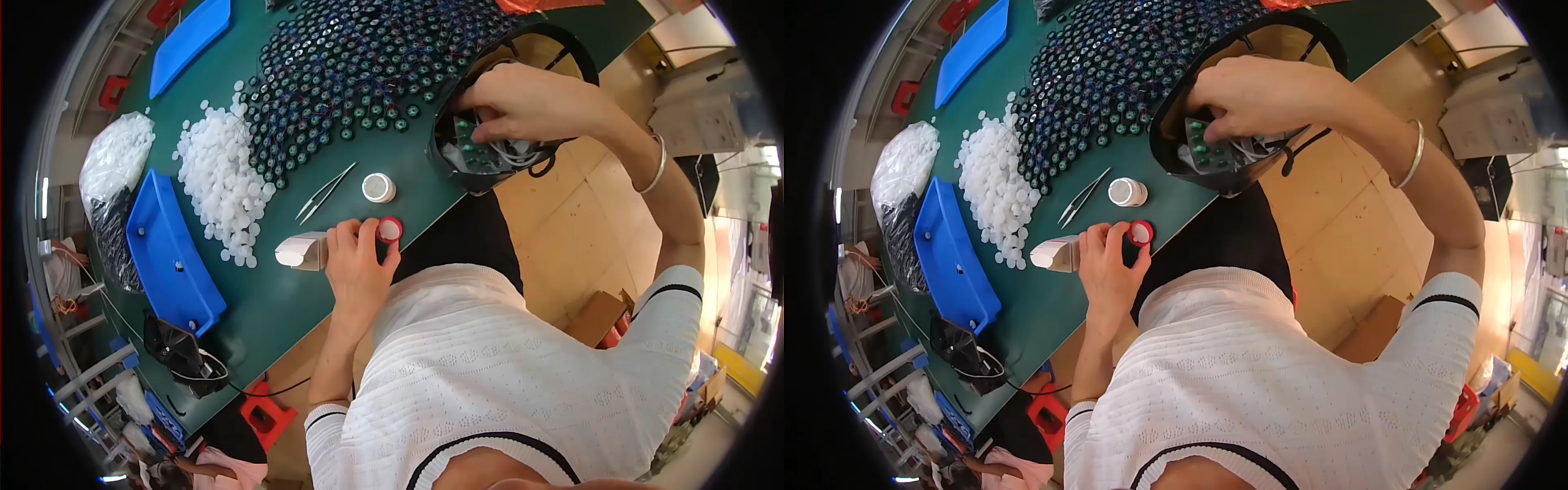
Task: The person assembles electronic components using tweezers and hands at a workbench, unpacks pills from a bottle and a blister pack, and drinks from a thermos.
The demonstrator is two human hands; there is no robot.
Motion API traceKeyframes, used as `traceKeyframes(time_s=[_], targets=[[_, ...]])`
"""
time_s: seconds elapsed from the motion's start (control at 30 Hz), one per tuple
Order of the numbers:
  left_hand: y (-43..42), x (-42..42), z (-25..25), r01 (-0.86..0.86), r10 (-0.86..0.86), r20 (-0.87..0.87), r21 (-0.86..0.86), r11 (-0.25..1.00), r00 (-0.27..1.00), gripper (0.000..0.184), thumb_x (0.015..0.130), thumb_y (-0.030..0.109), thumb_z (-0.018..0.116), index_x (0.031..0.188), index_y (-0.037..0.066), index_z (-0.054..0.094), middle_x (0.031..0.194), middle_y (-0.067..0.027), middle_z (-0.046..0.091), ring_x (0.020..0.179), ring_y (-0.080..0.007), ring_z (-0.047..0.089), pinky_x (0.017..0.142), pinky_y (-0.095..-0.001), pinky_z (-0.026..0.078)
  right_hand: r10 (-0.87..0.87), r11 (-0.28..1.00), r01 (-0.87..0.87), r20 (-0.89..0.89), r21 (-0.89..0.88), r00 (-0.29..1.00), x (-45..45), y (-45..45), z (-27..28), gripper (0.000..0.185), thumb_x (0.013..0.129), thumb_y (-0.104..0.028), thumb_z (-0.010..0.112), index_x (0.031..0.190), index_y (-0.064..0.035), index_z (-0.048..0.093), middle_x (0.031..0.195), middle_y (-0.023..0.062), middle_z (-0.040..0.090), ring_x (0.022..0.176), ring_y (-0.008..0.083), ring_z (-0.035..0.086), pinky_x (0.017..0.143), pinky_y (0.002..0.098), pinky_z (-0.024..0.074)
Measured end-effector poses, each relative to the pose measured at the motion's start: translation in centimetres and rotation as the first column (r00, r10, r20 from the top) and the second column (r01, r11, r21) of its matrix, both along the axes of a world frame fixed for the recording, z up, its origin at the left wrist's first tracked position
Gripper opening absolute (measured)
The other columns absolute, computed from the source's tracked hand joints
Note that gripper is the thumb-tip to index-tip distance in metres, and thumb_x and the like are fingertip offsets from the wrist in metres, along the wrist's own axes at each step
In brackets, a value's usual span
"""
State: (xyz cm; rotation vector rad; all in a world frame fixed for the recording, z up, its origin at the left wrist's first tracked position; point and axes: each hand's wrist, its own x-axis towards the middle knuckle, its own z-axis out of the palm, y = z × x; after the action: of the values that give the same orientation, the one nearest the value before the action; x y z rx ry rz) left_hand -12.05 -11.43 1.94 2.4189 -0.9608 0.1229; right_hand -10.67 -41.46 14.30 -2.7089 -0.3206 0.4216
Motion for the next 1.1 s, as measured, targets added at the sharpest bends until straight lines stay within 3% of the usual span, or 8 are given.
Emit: traceKeyframes(time_s=[0.23,0.3,0.53,0.67,0.77,0.9,1.03,1.1], targets=[[-0.5,1.5,1.1,0.012,-0.016,0.016,0.205,0.979,1.000,0.035,0.067,0.012,0.077,0.095,0.005,0.057,0.093,-0.0099,0.052,0.086,-0.0281,0.052,0.071,-0.0390,0.047,0.048,0.995,-0.034,-0.158,0.092,0.986,0.5,-1.5,0.2,0.025,0.076,-0.014,0.067,0.098,-0.0007,0.068,0.080,0.0132,0.066,0.073,0.0250,0.063,0.069,0.0345,0.0490],[-0.4,1.5,1.0,0.011,-0.008,-0.013,0.219,0.976,1.000,0.039,0.068,0.013,0.078,0.099,0.005,0.057,0.096,-0.0101,0.053,0.089,-0.0280,0.052,0.072,-0.0392,0.047,0.026,0.945,0.013,-0.115,0.327,0.993,-0.3,-2.8,0.0,0.020,0.076,-0.010,0.066,0.094,-0.0008,0.069,0.078,0.0125,0.066,0.071,0.0223,0.063,0.067,0.0328,0.0486],[0.5,-0.2,2.2,0.000,0.001,-0.023,0.032,0.999,1.000,0.034,0.074,0.012,0.076,0.102,0.003,0.060,0.100,-0.0110,0.058,0.086,-0.0273,0.055,0.069,-0.0344,0.048,-0.414,0.711,0.013,0.404,0.703,0.816,-4.8,-3.1,2.3,0.018,0.084,0.002,0.062,0.099,-0.0054,0.067,0.093,-0.0009,0.061,0.080,0.0060,0.055,0.064,0.0195,0.0433],[0.6,-1.2,3.9,0.008,-0.179,-0.320,-0.471,0.882,0.930,0.022,0.078,0.001,0.068,0.099,0.000,0.061,0.095,-0.0106,0.061,0.074,-0.0168,0.056,0.066,-0.0254,0.046,-0.486,0.314,0.157,0.016,0.936,0.874,-9.3,3.5,3.9,0.011,0.086,-0.002,0.063,0.097,0.0008,0.061,0.087,-0.0007,0.060,0.075,0.0049,0.056,0.064,0.0185,0.0447],[0.8,-1.0,4.5,-0.146,-0.405,-0.513,-0.737,0.660,0.757,0.035,0.080,0.007,0.067,0.112,-0.003,0.057,0.100,-0.0093,0.060,0.081,-0.0109,0.053,0.070,-0.0234,0.044,-0.235,0.575,0.249,-0.135,0.779,0.963,-9.5,7.1,0.4,0.014,0.085,-0.012,0.064,0.091,0.0005,0.061,0.068,0.0009,0.058,0.060,0.0057,0.051,0.054,0.0222,0.0428],[1.8,0.1,5.7,-0.058,-0.506,-0.698,-0.613,0.788,0.507,0.052,0.076,0.012,0.077,0.121,0.000,0.054,0.099,-0.0058,0.062,0.081,-0.0070,0.054,0.071,-0.0222,0.046,-0.080,0.578,0.212,-0.205,0.788,0.976,-8.1,10.8,-4.4,0.015,0.085,-0.013,0.064,0.088,0.0015,0.060,0.062,0.0020,0.055,0.056,0.0071,0.049,0.052,0.0252,0.0398],[2.7,-1.1,4.6,-0.337,-0.303,-0.763,-0.554,0.761,0.571,0.022,0.084,0.002,0.069,0.101,-0.002,0.057,0.087,-0.0028,0.062,0.075,-0.0043,0.057,0.064,-0.0182,0.047,-0.160,0.170,0.375,-0.350,0.911,0.923,-8.0,12.6,-9.1,0.021,0.089,-0.011,0.062,0.107,-0.0011,0.057,0.088,0.0008,0.061,0.074,0.0045,0.054,0.063,0.0209,0.0444],[3.4,-1.7,3.4,-0.366,-0.220,-0.707,-0.575,0.732,0.672,0.022,0.084,0.001,0.069,0.100,-0.002,0.056,0.087,-0.0033,0.062,0.075,-0.0044,0.056,0.063,-0.0182,0.047,-0.153,0.137,0.452,-0.432,0.881,0.889,-9.0,12.5,-10.2,0.030,0.090,-0.010,0.062,0.117,-0.0010,0.052,0.097,0.0041,0.062,0.082,0.0072,0.058,0.072,0.0221,0.0482]])
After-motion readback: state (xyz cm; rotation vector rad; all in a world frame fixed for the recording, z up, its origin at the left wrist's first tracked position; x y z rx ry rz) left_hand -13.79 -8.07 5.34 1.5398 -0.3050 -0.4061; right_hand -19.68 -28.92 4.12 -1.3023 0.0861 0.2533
